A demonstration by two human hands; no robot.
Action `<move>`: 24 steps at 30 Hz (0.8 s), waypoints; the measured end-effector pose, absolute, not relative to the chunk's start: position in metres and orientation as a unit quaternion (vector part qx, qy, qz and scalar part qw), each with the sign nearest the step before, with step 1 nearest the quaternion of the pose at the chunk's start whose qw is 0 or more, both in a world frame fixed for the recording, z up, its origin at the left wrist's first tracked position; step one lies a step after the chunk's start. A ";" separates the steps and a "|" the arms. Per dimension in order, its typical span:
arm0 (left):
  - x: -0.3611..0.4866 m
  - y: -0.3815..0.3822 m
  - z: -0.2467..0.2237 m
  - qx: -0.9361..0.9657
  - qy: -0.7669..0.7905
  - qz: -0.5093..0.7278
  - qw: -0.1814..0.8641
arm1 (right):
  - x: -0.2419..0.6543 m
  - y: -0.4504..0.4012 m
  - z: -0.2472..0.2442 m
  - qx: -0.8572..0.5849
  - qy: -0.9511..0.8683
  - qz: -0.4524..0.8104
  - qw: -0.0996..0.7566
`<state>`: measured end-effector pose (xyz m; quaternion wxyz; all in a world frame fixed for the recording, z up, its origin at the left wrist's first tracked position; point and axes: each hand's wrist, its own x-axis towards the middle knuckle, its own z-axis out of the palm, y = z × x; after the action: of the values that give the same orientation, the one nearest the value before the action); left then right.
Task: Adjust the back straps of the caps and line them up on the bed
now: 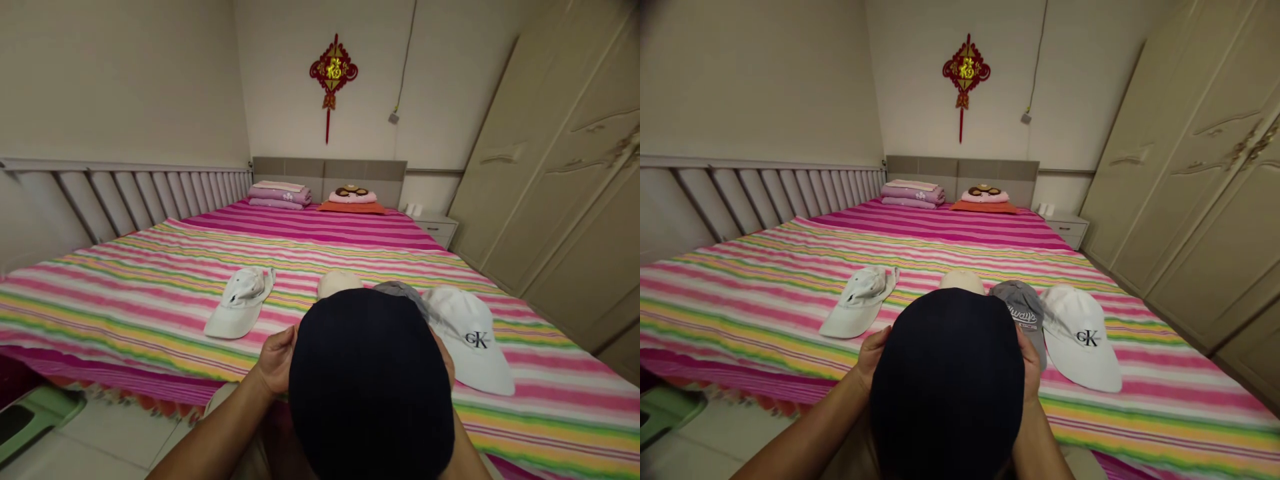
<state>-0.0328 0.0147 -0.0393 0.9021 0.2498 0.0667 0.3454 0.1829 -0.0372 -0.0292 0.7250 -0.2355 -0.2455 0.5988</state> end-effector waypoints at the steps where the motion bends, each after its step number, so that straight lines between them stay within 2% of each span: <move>1: -0.032 0.014 -0.042 0.249 0.071 0.350 0.900 | 0.183 -0.037 -0.029 -0.240 -0.246 0.603 0.720; 5: -0.031 0.013 -0.055 0.239 0.098 0.394 0.882 | 0.180 -0.037 -0.032 -0.231 -0.235 0.665 0.670; 11: -0.043 0.025 -0.064 0.240 0.048 0.373 0.895 | 0.172 -0.039 -0.051 -0.222 -0.244 0.745 0.580; 20: -0.060 0.024 -0.078 0.194 0.155 0.390 0.887 | 0.161 -0.028 -0.056 -0.219 -0.243 0.749 0.576; 24: -0.075 0.014 -0.098 0.148 0.208 0.413 0.874 | 0.146 -0.018 -0.061 -0.209 -0.238 0.774 0.548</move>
<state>-0.0755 0.0139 -0.0976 0.8742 0.1483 0.2075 0.4132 0.1462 -0.0175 -0.0606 0.5478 -0.2094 -0.2379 0.7743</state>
